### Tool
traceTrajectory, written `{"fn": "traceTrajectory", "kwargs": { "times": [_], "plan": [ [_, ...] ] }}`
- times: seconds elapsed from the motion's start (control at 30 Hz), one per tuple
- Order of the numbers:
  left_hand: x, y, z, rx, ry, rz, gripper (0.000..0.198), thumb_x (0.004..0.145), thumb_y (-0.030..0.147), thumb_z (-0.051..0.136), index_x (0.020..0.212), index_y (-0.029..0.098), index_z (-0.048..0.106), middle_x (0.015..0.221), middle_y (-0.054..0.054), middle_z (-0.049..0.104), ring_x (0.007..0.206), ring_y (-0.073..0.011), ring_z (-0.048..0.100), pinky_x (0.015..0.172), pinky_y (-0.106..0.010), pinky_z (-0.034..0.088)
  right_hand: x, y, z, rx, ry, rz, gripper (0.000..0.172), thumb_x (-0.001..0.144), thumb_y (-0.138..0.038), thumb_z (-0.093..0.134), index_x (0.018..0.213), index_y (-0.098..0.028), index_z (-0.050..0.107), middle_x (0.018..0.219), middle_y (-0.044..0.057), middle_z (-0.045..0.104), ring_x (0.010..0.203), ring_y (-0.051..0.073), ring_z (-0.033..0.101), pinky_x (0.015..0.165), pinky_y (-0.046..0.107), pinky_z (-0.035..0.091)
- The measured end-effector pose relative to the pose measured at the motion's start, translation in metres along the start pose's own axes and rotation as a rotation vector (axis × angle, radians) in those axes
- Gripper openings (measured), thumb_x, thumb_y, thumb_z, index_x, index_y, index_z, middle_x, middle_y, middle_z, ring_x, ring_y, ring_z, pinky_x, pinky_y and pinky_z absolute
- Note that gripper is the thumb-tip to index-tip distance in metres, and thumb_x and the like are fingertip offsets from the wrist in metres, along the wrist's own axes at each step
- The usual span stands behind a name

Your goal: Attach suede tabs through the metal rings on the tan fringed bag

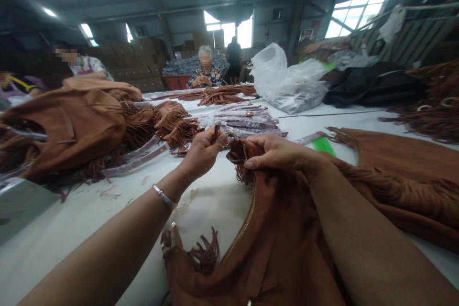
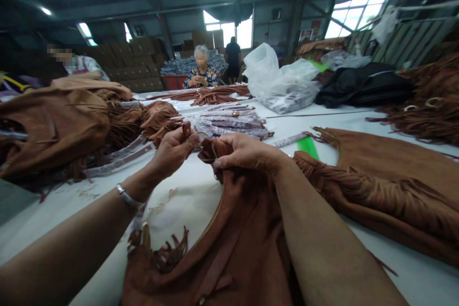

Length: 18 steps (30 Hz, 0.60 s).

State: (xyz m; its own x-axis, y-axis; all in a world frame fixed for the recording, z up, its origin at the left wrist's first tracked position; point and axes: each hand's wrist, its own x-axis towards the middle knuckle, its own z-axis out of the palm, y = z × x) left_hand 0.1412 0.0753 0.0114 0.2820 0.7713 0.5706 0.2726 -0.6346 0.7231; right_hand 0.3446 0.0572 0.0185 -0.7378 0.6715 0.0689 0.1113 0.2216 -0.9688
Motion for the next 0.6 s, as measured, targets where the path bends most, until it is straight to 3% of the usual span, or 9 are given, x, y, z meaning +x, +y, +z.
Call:
{"fn": "traceTrajectory", "kwargs": {
  "times": [0.07,0.13,0.2,0.3,0.4,0.47,0.6],
  "plan": [
    [0.012,0.007,-0.002,0.228,-0.02,0.165,0.02,0.079,0.028,0.053,0.066,0.015,0.049,0.062,0.002,0.045,0.058,-0.0084,0.038,0.057,-0.022,0.031,-0.002,-0.003,-0.003,-0.041,0.048,-0.054,0.029,0.067,-0.021,0.065,0.092,-0.013,0.053,0.076,0.0,0.058,0.068,0.012,0.055,0.065,0.024,0.045],
    [0.021,0.01,0.004,0.266,0.015,0.205,0.019,0.078,0.028,0.054,0.065,0.014,0.051,0.062,0.002,0.047,0.06,-0.0089,0.039,0.059,-0.023,0.031,-0.004,-0.006,-0.006,-0.146,0.129,-0.104,0.023,0.066,-0.02,0.064,0.085,-0.013,0.054,0.072,-0.002,0.053,0.065,0.01,0.049,0.06,0.02,0.041],
    [0.024,0.009,0.017,0.085,0.057,0.098,0.022,0.078,0.033,0.054,0.067,0.014,0.052,0.06,0.002,0.047,0.055,-0.0081,0.038,0.055,-0.022,0.031,-0.006,-0.007,-0.01,-0.262,0.219,-0.138,0.014,0.065,-0.019,0.062,0.074,-0.013,0.052,0.064,-0.004,0.044,0.059,0.007,0.041,0.053,0.017,0.033],
    [0.021,0.002,0.04,-0.215,0.067,-0.122,0.028,0.077,0.042,0.054,0.07,0.015,0.051,0.054,0.005,0.043,0.045,-0.0066,0.031,0.046,-0.021,0.027,-0.01,-0.007,-0.016,-0.342,0.29,-0.128,0.015,0.064,-0.019,0.059,0.062,-0.013,0.045,0.058,-0.005,0.035,0.054,0.005,0.033,0.049,0.017,0.024],
    [0.018,-0.006,0.046,-0.09,0.105,-0.075,0.03,0.08,0.041,0.05,0.064,0.016,0.046,0.052,0.005,0.037,0.046,-0.0069,0.028,0.047,-0.021,0.025,-0.01,-0.006,-0.019,-0.421,0.339,-0.045,0.014,0.061,-0.02,0.058,0.06,-0.014,0.046,0.055,-0.005,0.036,0.053,0.006,0.034,0.048,0.018,0.024],
    [0.021,-0.005,0.037,0.175,0.015,0.067,0.029,0.081,0.035,0.047,0.06,0.015,0.045,0.054,0.004,0.039,0.051,-0.008,0.032,0.051,-0.021,0.027,-0.008,-0.005,-0.018,-0.541,0.381,0.062,0.013,0.059,-0.021,0.059,0.058,-0.014,0.048,0.052,-0.005,0.038,0.051,0.007,0.036,0.047,0.019,0.024],
    [0.034,0.011,0.002,0.498,-0.345,0.208,0.024,0.082,0.024,0.044,0.061,0.015,0.051,0.058,0.002,0.046,0.055,-0.009,0.037,0.055,-0.021,0.028,-0.003,-0.005,-0.012,-0.654,0.37,0.128,0.014,0.056,-0.026,0.061,0.059,-0.013,0.054,0.051,-0.004,0.041,0.049,0.008,0.038,0.045,0.02,0.023]
  ]
}}
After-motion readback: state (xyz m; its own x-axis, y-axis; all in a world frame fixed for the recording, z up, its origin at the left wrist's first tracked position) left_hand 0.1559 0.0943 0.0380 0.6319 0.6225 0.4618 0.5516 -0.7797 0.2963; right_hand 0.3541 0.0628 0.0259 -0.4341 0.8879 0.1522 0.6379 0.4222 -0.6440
